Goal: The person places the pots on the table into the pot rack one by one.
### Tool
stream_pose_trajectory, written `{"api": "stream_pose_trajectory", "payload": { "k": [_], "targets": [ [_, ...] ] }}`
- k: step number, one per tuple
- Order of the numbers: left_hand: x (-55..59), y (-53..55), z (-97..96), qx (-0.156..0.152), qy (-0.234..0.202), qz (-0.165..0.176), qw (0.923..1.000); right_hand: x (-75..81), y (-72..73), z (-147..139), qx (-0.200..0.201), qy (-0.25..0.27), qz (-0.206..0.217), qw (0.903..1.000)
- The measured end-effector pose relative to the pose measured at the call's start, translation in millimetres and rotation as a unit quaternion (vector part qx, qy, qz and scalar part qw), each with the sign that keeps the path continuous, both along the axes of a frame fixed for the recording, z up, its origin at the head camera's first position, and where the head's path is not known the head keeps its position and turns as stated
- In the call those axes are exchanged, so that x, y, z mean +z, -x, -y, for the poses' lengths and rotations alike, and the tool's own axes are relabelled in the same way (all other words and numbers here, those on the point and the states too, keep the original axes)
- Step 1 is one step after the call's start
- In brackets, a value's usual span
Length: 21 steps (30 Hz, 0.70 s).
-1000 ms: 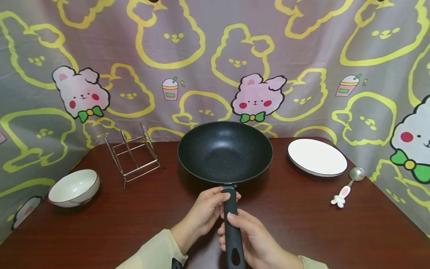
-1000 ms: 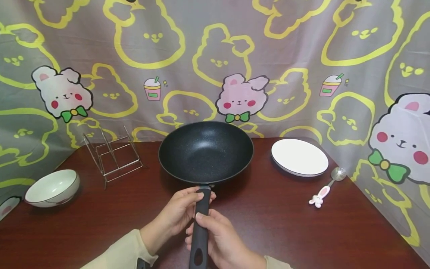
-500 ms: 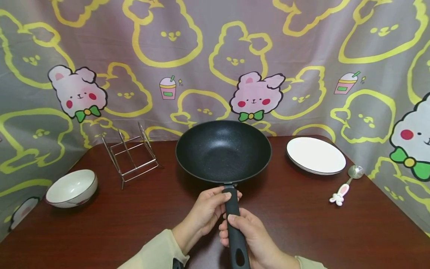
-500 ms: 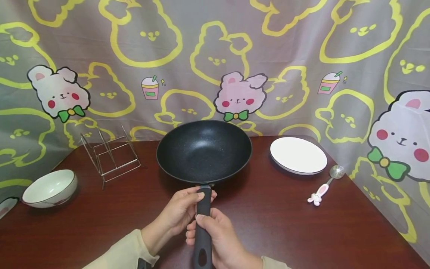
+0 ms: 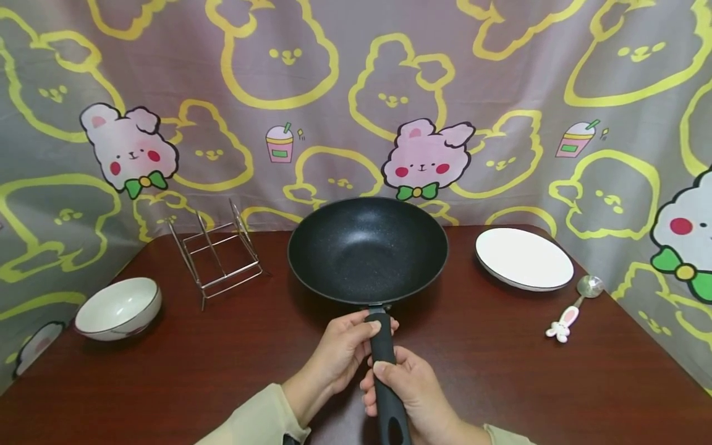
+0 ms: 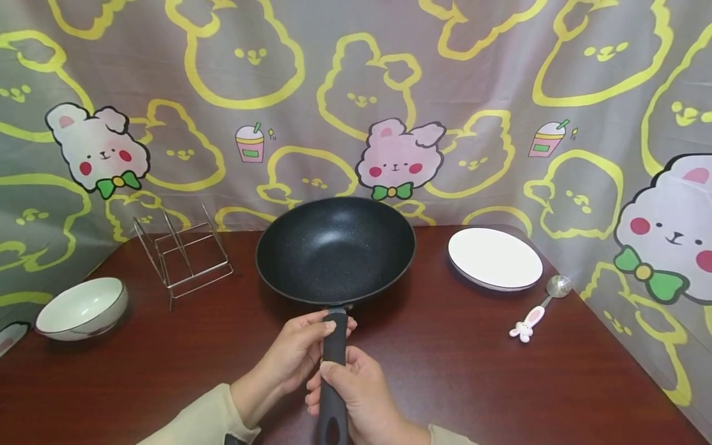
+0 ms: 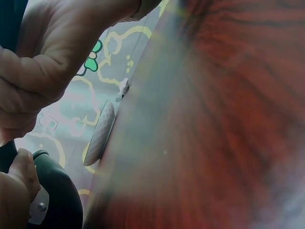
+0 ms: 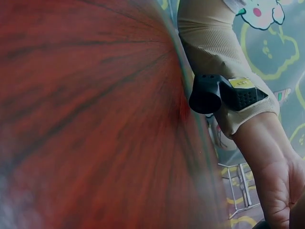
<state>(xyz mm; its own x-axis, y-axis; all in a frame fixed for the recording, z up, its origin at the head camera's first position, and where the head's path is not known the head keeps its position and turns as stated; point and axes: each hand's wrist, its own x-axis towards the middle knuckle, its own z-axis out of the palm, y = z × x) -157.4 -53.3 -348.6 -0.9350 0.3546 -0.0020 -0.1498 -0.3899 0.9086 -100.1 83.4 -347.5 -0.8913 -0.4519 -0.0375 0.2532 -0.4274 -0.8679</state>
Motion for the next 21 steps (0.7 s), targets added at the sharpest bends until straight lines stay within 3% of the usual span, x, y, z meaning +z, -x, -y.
{"api": "stream_pose_trajectory", "payload": {
  "k": [21],
  "targets": [
    [5.6, -0.7, 3.0, 0.002, -0.013, -0.031, 0.9994, 0.1, 1.2, 0.9, 0.009, -0.003, -0.067, 0.9977]
  ]
}}
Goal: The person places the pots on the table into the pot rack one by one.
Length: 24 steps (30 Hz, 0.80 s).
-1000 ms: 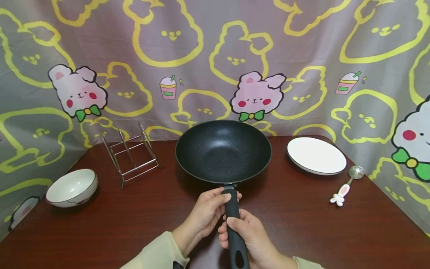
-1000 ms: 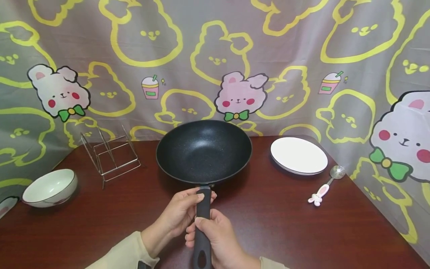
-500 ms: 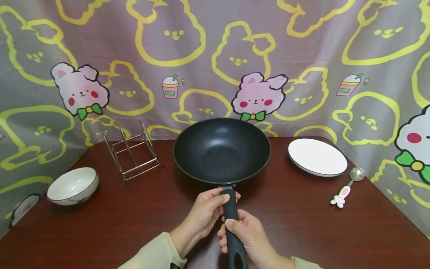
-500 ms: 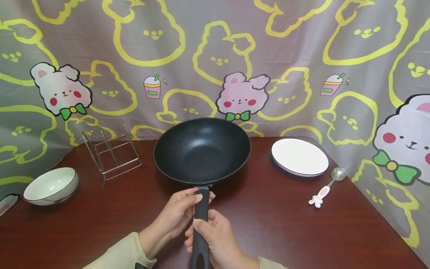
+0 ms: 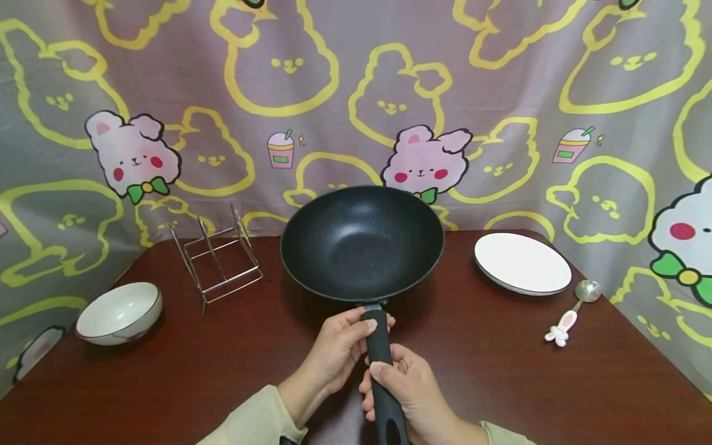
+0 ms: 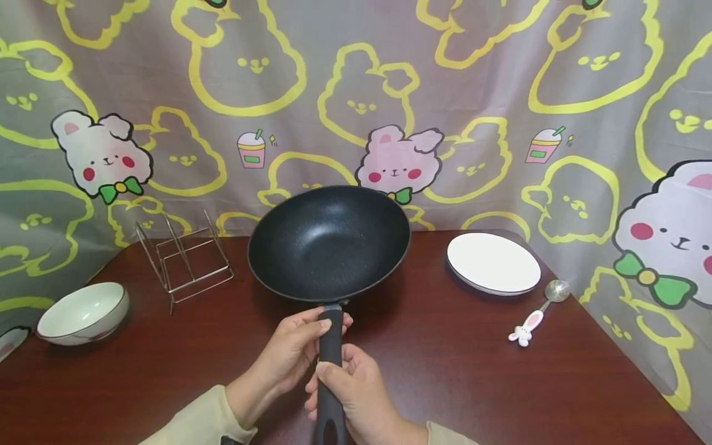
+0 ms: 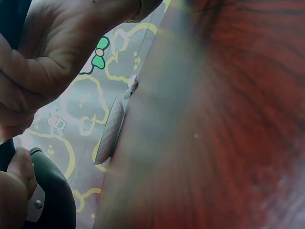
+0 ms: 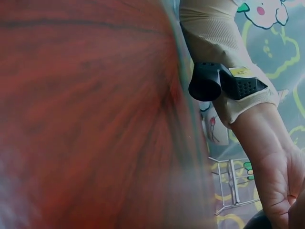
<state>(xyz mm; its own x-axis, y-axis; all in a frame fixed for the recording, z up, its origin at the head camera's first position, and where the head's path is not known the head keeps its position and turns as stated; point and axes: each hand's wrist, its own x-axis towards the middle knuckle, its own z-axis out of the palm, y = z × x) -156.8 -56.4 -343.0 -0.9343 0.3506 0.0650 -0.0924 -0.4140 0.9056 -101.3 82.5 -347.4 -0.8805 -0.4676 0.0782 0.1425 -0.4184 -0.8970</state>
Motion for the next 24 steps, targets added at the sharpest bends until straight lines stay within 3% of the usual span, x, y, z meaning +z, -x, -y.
{"api": "stream_pose_trajectory", "payload": {
  "k": [15, 24],
  "targets": [
    [4.2, -0.1, 4.9, -0.008, 0.012, -0.025, 0.9996, 0.4, 1.5, 0.4, 0.013, -0.005, -0.035, 0.9993],
    [7.3, -0.1, 6.0, -0.008, 0.016, -0.050, 0.9986, -3.0, 3.0, 2.8, 0.014, 0.002, -0.076, 0.9970]
  ]
}}
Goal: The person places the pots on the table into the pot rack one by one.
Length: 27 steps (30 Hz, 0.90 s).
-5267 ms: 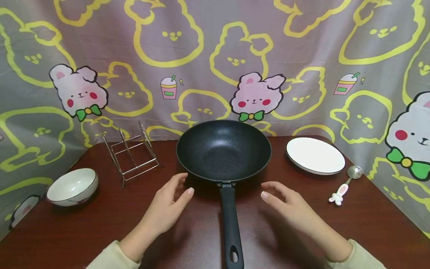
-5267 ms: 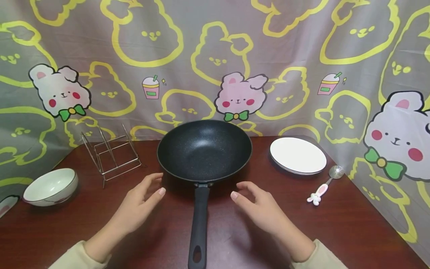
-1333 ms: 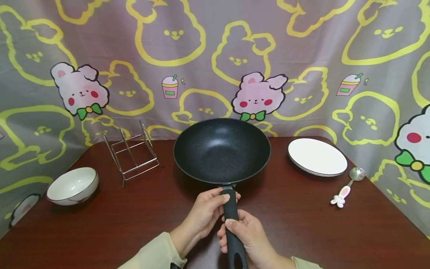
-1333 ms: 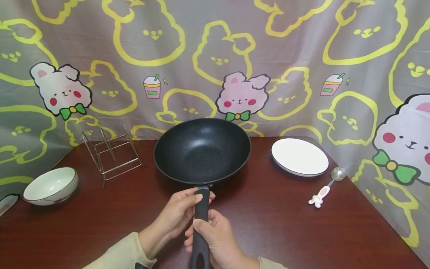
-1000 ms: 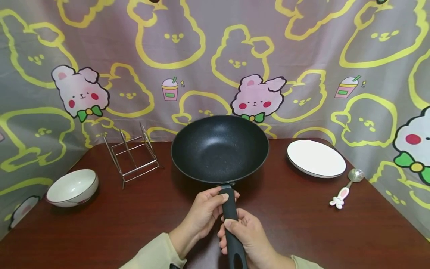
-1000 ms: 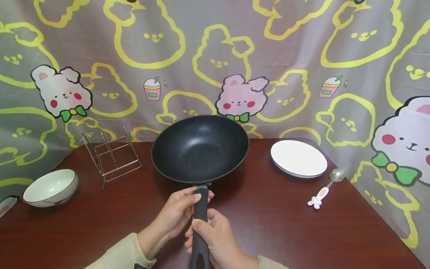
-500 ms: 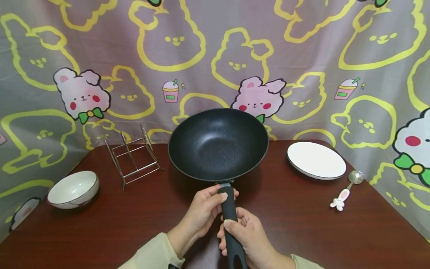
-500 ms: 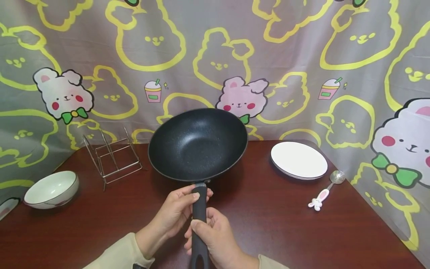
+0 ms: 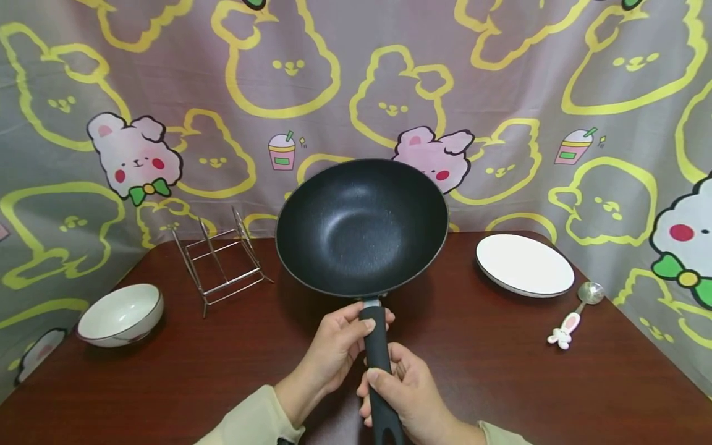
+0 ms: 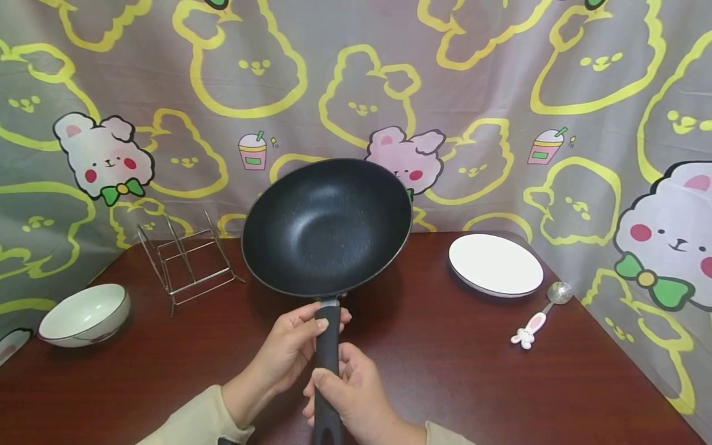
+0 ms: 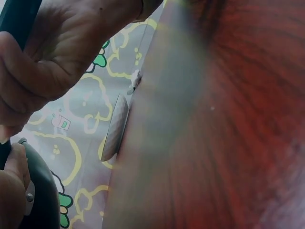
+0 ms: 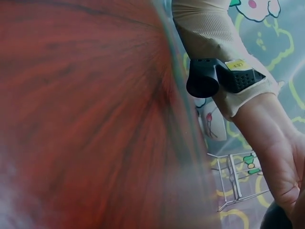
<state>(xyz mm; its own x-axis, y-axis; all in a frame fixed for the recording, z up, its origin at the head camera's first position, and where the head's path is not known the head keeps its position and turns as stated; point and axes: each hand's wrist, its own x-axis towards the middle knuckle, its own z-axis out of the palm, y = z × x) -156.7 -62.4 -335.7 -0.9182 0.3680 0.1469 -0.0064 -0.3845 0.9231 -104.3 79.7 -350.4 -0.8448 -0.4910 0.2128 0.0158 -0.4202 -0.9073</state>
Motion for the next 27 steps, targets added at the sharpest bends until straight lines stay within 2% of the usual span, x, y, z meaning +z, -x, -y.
{"api": "stream_pose_trajectory", "payload": {
  "k": [5, 10, 18, 23, 27],
  "targets": [
    [4.6, 0.2, 1.2, 0.010, 0.008, 0.000, 0.9999, -1.8, 2.4, 1, -0.007, -0.019, -0.020, 0.9996],
    [9.1, -0.5, 2.3, 0.017, 0.015, 0.004, 0.9997, -4.2, 4.5, 1, -0.010, -0.020, -0.060, 0.9979],
    [11.9, -0.8, 6.2, 0.023, 0.030, 0.000, 0.9993, -4.5, 5.6, 3, -0.023, -0.045, -0.098, 0.9939],
    [14.1, 0.5, 6.2, 0.025, 0.027, -0.006, 0.9993, -3.6, 7.5, 6, -0.054, -0.070, -0.131, 0.9874],
    [15.6, 1.7, 6.9, 0.030, 0.030, -0.011, 0.9990, -4.4, 10.7, 9, -0.079, -0.090, -0.174, 0.9775]
  ]
}}
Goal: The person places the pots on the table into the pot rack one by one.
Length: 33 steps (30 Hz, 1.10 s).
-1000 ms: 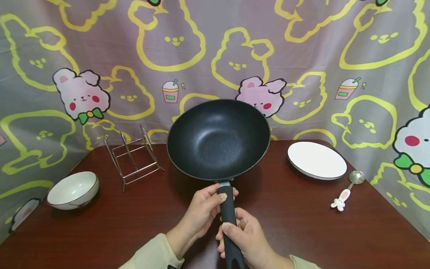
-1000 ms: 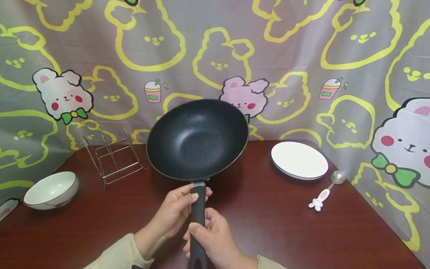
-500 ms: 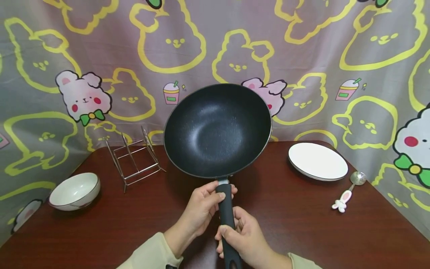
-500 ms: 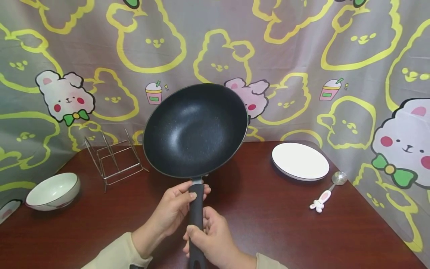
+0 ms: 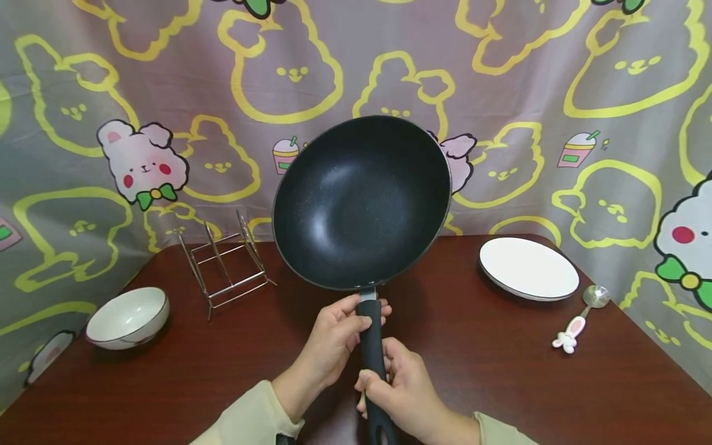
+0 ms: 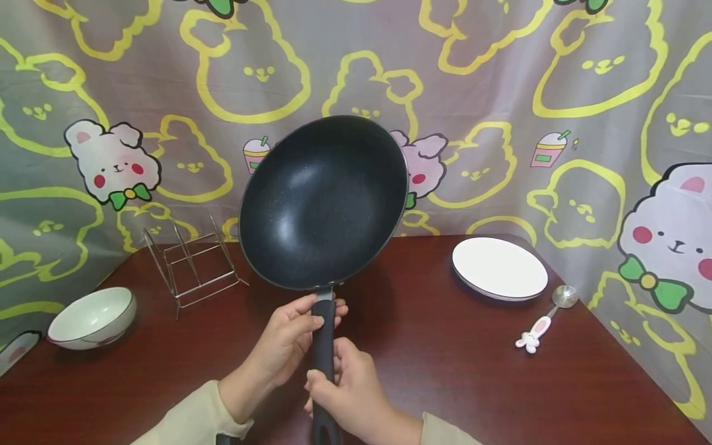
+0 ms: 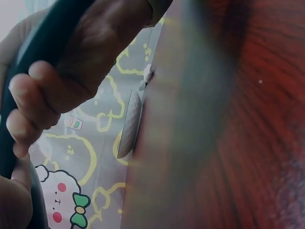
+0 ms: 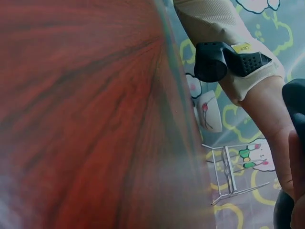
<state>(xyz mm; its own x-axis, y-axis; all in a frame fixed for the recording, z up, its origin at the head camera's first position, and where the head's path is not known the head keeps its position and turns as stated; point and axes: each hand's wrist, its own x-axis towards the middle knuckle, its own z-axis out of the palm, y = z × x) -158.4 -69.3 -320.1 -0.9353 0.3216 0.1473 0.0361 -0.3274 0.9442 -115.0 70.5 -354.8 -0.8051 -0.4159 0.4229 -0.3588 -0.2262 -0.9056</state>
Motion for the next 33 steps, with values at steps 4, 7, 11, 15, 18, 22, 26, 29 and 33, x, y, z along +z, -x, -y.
{"api": "stream_pose_trajectory", "payload": {
  "k": [4, 7, 11, 15, 18, 22, 26, 29, 33],
  "targets": [
    [0.9, -0.5, 0.5, 0.012, 0.008, 0.003, 0.9999, -3.4, 3.1, 1, -0.021, -0.021, -0.053, 0.9981],
    [2.1, -1.6, 0.0, 0.025, 0.017, 0.002, 0.9995, -7.1, 5.8, 2, -0.039, -0.031, -0.105, 0.9933],
    [4.6, -2.7, -1.9, 0.044, 0.025, -0.007, 0.9987, -12.0, 10.5, 3, -0.061, -0.043, -0.172, 0.9823],
    [6.8, -2.9, -3.5, 0.071, 0.037, -0.020, 0.9965, -14.6, 15.5, 6, -0.095, -0.069, -0.232, 0.9656],
    [8.2, -3.2, -4.5, 0.093, 0.049, -0.024, 0.9941, -14.7, 17.2, 8, -0.120, -0.087, -0.262, 0.9536],
    [9.7, -4.4, -5.2, 0.110, 0.060, -0.027, 0.9917, -14.5, 18.7, 10, -0.143, -0.098, -0.294, 0.9400],
    [11.1, -5.2, -3.9, 0.121, 0.071, -0.035, 0.9895, -13.3, 21.0, 12, -0.167, -0.109, -0.335, 0.9209],
    [13.1, -5.4, -3.2, 0.133, 0.083, -0.038, 0.9869, -12.9, 22.9, 13, -0.180, -0.114, -0.360, 0.9084],
    [15.3, -4.9, -2.2, 0.159, 0.109, -0.043, 0.9804, -12.2, 24.7, 15, -0.184, -0.123, -0.376, 0.8998]
  ]
}}
